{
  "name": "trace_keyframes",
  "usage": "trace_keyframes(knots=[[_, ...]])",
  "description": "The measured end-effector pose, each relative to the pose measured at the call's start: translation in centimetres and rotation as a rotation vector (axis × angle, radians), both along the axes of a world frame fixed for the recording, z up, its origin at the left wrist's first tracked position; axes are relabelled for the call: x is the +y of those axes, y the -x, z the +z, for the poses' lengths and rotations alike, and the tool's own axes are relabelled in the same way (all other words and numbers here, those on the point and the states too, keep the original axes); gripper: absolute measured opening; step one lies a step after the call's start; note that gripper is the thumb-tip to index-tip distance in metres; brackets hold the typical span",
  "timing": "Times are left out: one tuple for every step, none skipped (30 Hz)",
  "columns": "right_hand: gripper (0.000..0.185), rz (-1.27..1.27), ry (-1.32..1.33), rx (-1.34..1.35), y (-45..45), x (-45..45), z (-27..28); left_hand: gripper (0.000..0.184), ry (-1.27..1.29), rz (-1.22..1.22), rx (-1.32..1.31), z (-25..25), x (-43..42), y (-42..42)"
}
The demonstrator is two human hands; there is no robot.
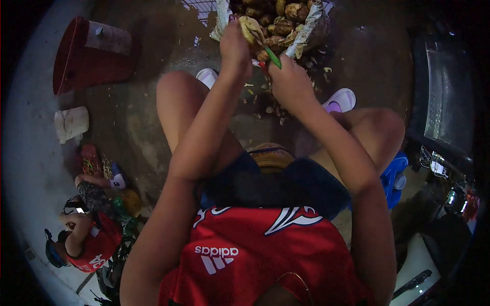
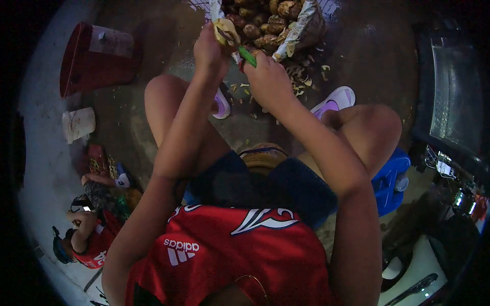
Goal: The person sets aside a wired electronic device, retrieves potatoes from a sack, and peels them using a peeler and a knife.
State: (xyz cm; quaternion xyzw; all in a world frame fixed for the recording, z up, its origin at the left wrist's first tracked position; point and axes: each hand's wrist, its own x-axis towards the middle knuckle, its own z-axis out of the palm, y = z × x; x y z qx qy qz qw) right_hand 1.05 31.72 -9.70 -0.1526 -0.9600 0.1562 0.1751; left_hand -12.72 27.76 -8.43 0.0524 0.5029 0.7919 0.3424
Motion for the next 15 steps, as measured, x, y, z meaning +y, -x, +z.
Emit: trace_keyframes(knots=[[0.01,0.0,-0.001,-0.002,0.0,0.0,-0.2,0.032,0.006,0.009,0.023,-0.3,0.1,0.2],[0.009,0.001,-0.003,-0.003,0.1,0.0,-0.3,0.032,0.013,0.019,0.046,-0.6,0.2,0.4],[0.009,-0.001,-0.018,-0.004,0.1,0.0,-0.3,0.032,0.019,0.03,0.069,-0.2,0.2,0.3],[0.009,-0.002,-0.033,-0.005,0.1,0.0,-0.3,0.032,0.061,-0.008,0.019,0.2,0.1,0.3],[0.009,-0.004,-0.049,-0.006,0.1,0.0,-0.3,0.032,0.102,-0.045,-0.03,0.7,-0.1,0.4],[0.009,-0.008,-0.038,0.001,0.1,-0.1,-0.4,0.031,0.144,-0.083,-0.08,1.3,-0.2,0.4],[0.009,-0.011,-0.026,0.007,0.1,-0.2,-0.5,0.031,0.127,-0.084,-0.08,1.2,-0.2,0.4],[0.009,-0.013,-0.014,0.015,0.2,-0.2,-0.5,0.031,0.11,-0.084,-0.079,1.1,-0.3,0.4],[0.009,-0.015,0.023,0.008,0.3,-0.3,-0.5,0.031,0.092,-0.085,-0.077,1.0,-0.3,0.4],[0.009,-0.018,0.059,0.001,0.3,-0.3,-0.4,0.031,0.092,-0.066,-0.043,0.5,-0.3,0.5],[0.01,-0.021,0.096,-0.007,0.3,-0.4,-0.2,0.031,0.092,-0.048,-0.01,-0.1,-0.3,0.6],[0.013,-0.01,0.144,-0.02,0.2,-0.4,-0.1,0.03,0.092,-0.03,0.023,-0.2,-0.2,0.6],[0.016,0.003,0.193,-0.033,0.1,-0.4,0.2,0.03,0.1,-0.032,0.026,-0.3,-0.1,0.7],[0.019,0.016,0.243,-0.046,0.1,-0.4,0.4,0.03,0.109,-0.034,0.029,-0.4,-0.1,0.8],[0.022,0.052,0.314,-0.045,0.1,-0.1,0.5,0.03,0.117,-0.035,0.032,-0.1,0.0,0.9]])
